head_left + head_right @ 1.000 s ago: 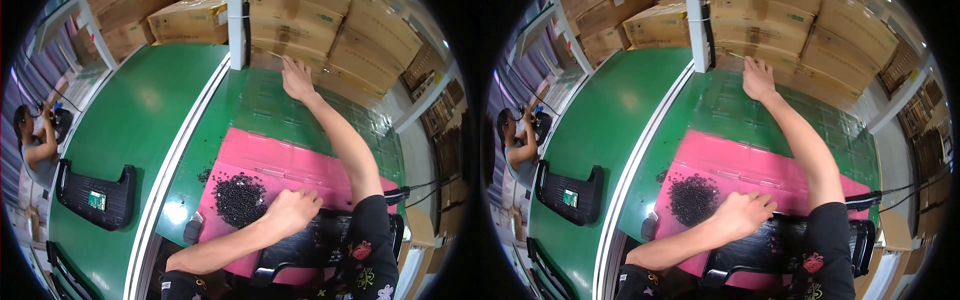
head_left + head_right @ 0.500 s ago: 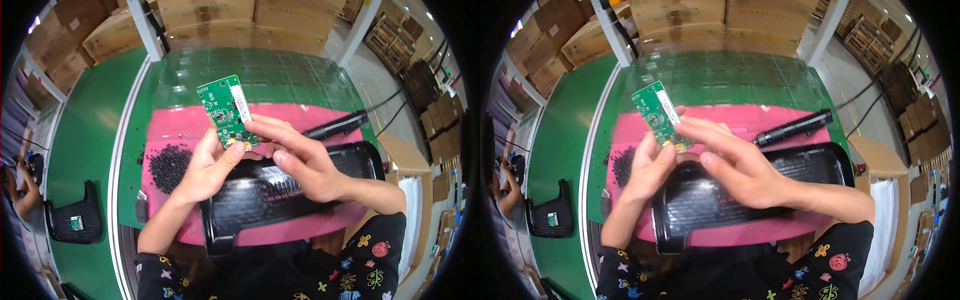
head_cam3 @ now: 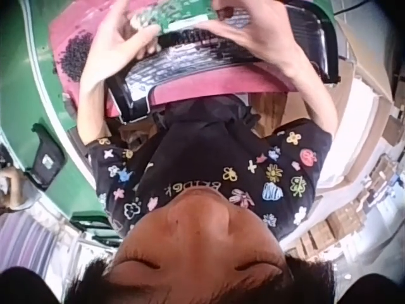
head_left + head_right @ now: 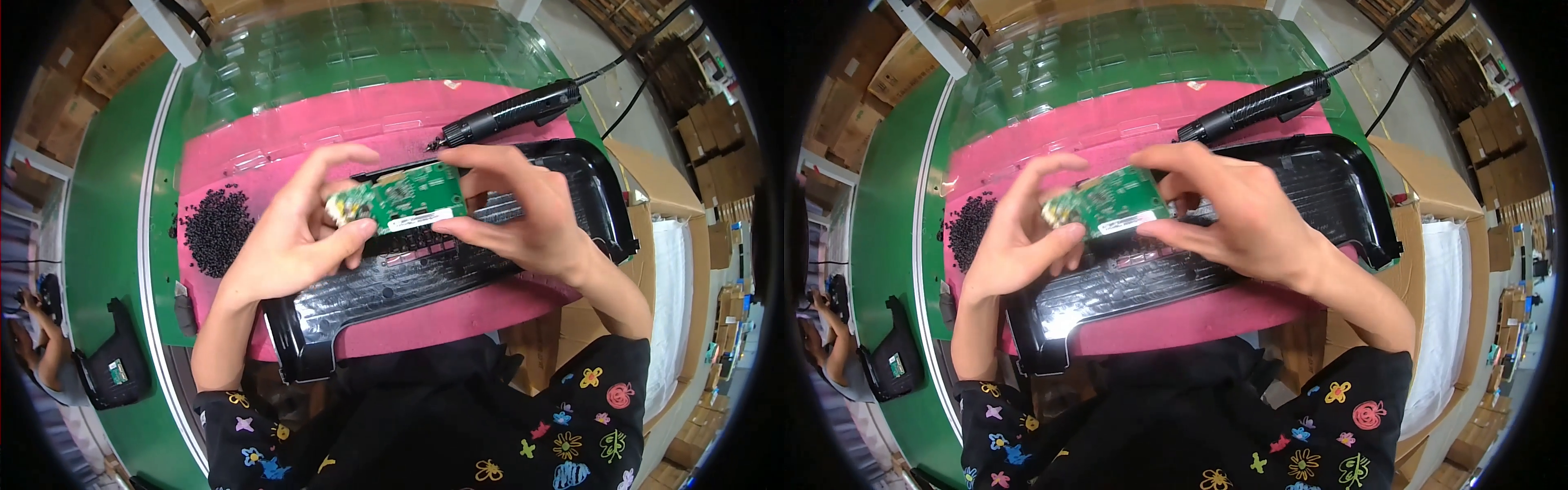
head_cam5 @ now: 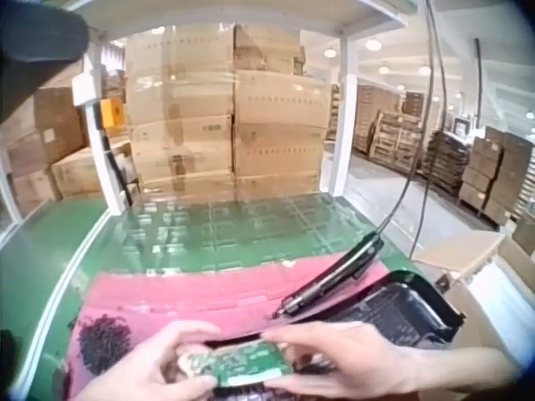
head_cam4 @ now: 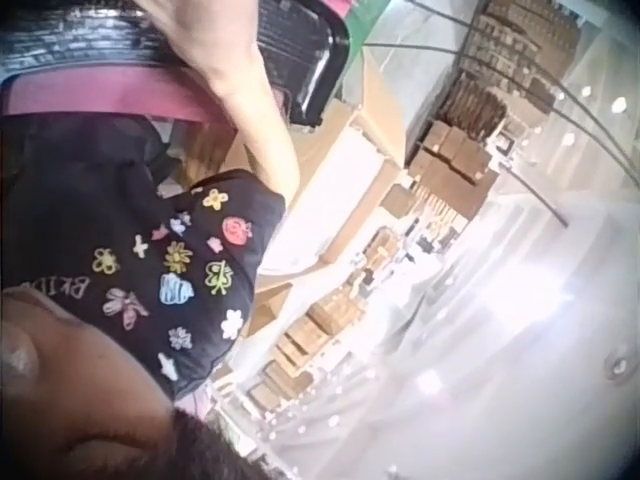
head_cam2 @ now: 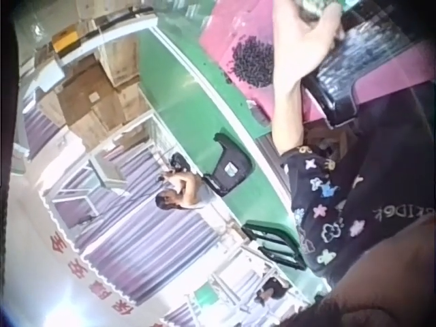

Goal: Assembling electronic circuit boards into plastic housings using an electric screwdriver in a factory environment.

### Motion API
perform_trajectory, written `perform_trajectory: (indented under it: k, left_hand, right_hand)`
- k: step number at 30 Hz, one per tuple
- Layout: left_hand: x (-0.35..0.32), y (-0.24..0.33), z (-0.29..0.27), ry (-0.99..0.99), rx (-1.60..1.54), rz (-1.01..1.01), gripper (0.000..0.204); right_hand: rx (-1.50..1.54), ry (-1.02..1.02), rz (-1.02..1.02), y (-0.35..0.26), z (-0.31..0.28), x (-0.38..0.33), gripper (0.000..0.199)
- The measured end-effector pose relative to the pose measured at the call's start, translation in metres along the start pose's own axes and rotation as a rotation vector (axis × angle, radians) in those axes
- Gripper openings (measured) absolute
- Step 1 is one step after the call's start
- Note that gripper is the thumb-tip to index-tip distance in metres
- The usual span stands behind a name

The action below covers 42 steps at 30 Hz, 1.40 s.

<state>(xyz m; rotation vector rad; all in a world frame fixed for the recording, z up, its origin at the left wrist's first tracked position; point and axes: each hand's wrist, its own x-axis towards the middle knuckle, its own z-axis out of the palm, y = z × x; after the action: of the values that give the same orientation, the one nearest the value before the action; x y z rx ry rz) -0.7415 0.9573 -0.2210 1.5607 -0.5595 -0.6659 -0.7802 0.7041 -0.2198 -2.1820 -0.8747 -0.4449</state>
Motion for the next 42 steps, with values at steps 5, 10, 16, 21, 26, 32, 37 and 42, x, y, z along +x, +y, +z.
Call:
perform_trajectory:
  k: [5, 10, 16, 21, 26, 32, 37, 42]
  left_hand:
    - [0.004, -0.010, -0.003, 0.169, 0.222, 0.185, 0.057]
    - [0.005, -0.009, -0.005, 0.020, 0.583, 0.098, 0.051]
    - [0.006, -0.017, -0.006, -0.010, 0.726, 0.044, 0.049]
    - [0.008, -0.020, -0.006, -0.017, 0.807, 0.058, 0.049]
    - [0.008, -0.021, -0.007, -0.028, 0.803, 0.061, 0.049]
    - [0.009, -0.022, -0.009, -0.032, 0.773, 0.077, 0.051]
    - [0.008, -0.022, -0.010, -0.025, 0.788, 0.081, 0.051]
    - [0.006, -0.027, -0.014, -0.025, 0.765, 0.131, 0.052]
  right_hand:
    - [0.045, 0.128, 0.242, 0.009, 0.005, -0.020, 0.053]
    - [0.103, -0.066, 0.259, 0.026, 0.013, -0.032, 0.054]
    - [0.087, -0.198, 0.294, 0.027, 0.013, -0.029, 0.054]
    - [0.050, -0.219, 0.276, 0.027, 0.016, -0.029, 0.053]
    - [0.050, -0.224, 0.291, 0.025, 0.017, -0.028, 0.055]
    - [0.034, -0.231, 0.302, 0.025, 0.017, -0.027, 0.056]
    - [0.040, -0.235, 0.308, 0.026, 0.020, -0.026, 0.057]
    - [0.026, -0.229, 0.395, 0.019, 0.022, -0.021, 0.058]
